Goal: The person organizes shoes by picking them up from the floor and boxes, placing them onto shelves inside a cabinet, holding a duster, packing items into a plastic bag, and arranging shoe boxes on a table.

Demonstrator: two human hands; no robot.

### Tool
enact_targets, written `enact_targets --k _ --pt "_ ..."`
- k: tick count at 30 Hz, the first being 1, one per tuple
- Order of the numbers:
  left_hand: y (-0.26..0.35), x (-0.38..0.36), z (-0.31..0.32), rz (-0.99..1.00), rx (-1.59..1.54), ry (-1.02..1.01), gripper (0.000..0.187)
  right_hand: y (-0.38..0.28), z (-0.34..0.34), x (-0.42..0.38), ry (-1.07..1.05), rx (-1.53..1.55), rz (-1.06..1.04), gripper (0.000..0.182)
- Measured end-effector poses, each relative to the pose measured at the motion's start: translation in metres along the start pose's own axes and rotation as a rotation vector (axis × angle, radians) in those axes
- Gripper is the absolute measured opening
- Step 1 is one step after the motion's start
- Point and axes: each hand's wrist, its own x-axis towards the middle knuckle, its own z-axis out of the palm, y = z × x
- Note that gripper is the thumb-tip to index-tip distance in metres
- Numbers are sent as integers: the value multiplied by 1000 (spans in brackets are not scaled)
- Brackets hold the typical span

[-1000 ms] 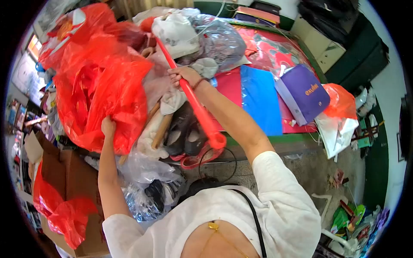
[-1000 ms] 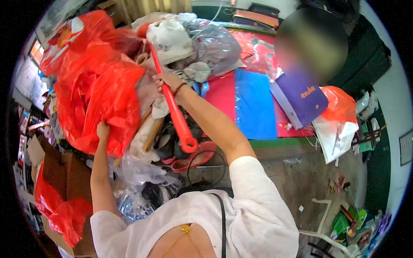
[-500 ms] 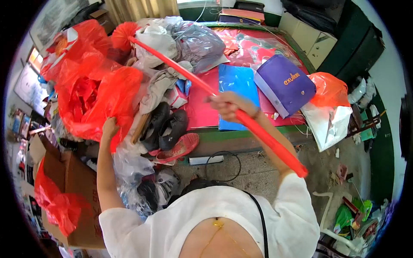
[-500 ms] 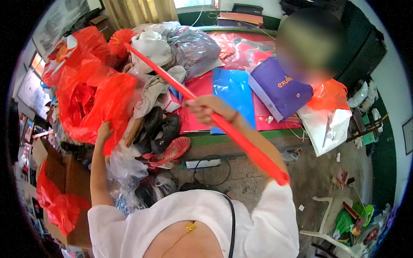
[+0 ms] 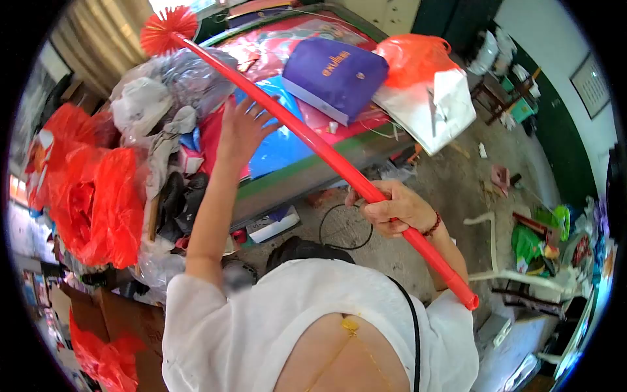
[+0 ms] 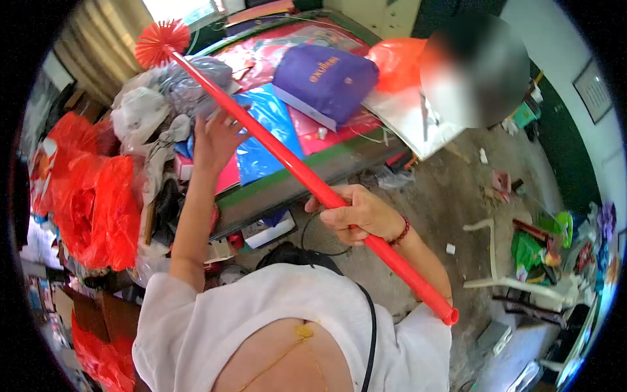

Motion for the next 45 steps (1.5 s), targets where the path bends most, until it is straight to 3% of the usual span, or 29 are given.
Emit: enact_targets --k 3,5,8,9,11,12,14,15,17,18,19,21,23,25,26,27,28,30,31,32,33,34,35,36,39,41,42,44,45 --pt "-73 82 7 -127 -535 -192 34 16 -19 -41 118 61 -26 30" --pt "-123 107 42 -141 -526 -16 18 27 -43 -65 193 168 -106 43" --pt "-183 135 95 -251 -558 57 16 59 -81 -99 92 711 -358 55" --pt "-202 145 110 -287 -578 59 15 75 -97 -108 97 713 -360 55" --pt "-225 159 148 -285 -580 2 12 103 -119 -121 384 684 -914 61" --pt "-236 169 165 -303 -581 -22 11 104 -121 -122 390 683 -914 61" --pt "-256 189 192 -338 -597 -67 10 102 -128 -117 1047 -208 -1010 68" --pt "-266 201 203 -360 -611 -90 11 95 -133 -114 1054 -210 -1010 68" --pt "-284 220 220 -383 -600 -128 12 78 -142 -111 1153 -339 -1234 73" --pt "-287 230 228 -381 -590 -164 12 70 -154 -116 1115 -269 -1390 65" --pt "-292 241 235 -377 -584 -193 13 58 -166 -121 1126 -285 -1384 65" --pt "-296 262 250 -416 -599 -217 14 31 -182 -128 1087 -52 -1604 47" --pt "-303 293 259 -449 -602 -255 15 0 -192 -127 1123 -130 -1609 40" --pt "-317 316 265 -540 -652 -325 14 -24 -202 -116 1368 88 -1729 36" --pt "-330 328 264 -550 -596 -352 26 -31 -214 -116 1381 80 -1723 36" --pt "-342 337 259 -560 -606 -348 26 -39 -227 -120 1238 -137 -1672 27" --pt "-353 344 251 -619 -307 -307 36 -45 -238 -123 1088 -339 -1601 24" --pt "-368 359 225 -659 112 -307 66 -58 -250 -114 1192 -388 -1562 25" --pt "-396 374 197 -564 308 -324 65 -63 -256 -113 1290 -435 -1539 28" --pt "-421 384 174 -324 555 -198 58 -65 -260 -116 1317 -390 -1564 29" --pt "-391 388 164 -249 998 -166 53 -62 -264 -125 1327 -390 -1567 29" --pt "-420 404 136 32 1279 -78 54 -57 -268 -138 1318 -354 -1598 31" --pt "-431 418 115 229 1352 38 62 -52 -272 -145 1312 -317 -1630 32" --pt "-431 434 106 251 1548 140 75 -51 -273 -147 1406 -180 -1680 34" --pt "-435 477 91 254 1666 150 89 -37 -280 -169 1391 -73 -1707 35" --pt "-447 502 82 155 1811 -8 100 -31 -282 -176 1420 -65 -1716 36" --pt "-452 508 80 110 1911 -67 94 -27 -285 -178 1419 -52 -1711 36" --pt "-486 531 51 -303 1621 -255 67 -22 -289 -183 1409 -28 -1703 36" --pt "-512 528 33 -248 1622 -261 52 -20 -292 -185 1421 -9 -1705 36"
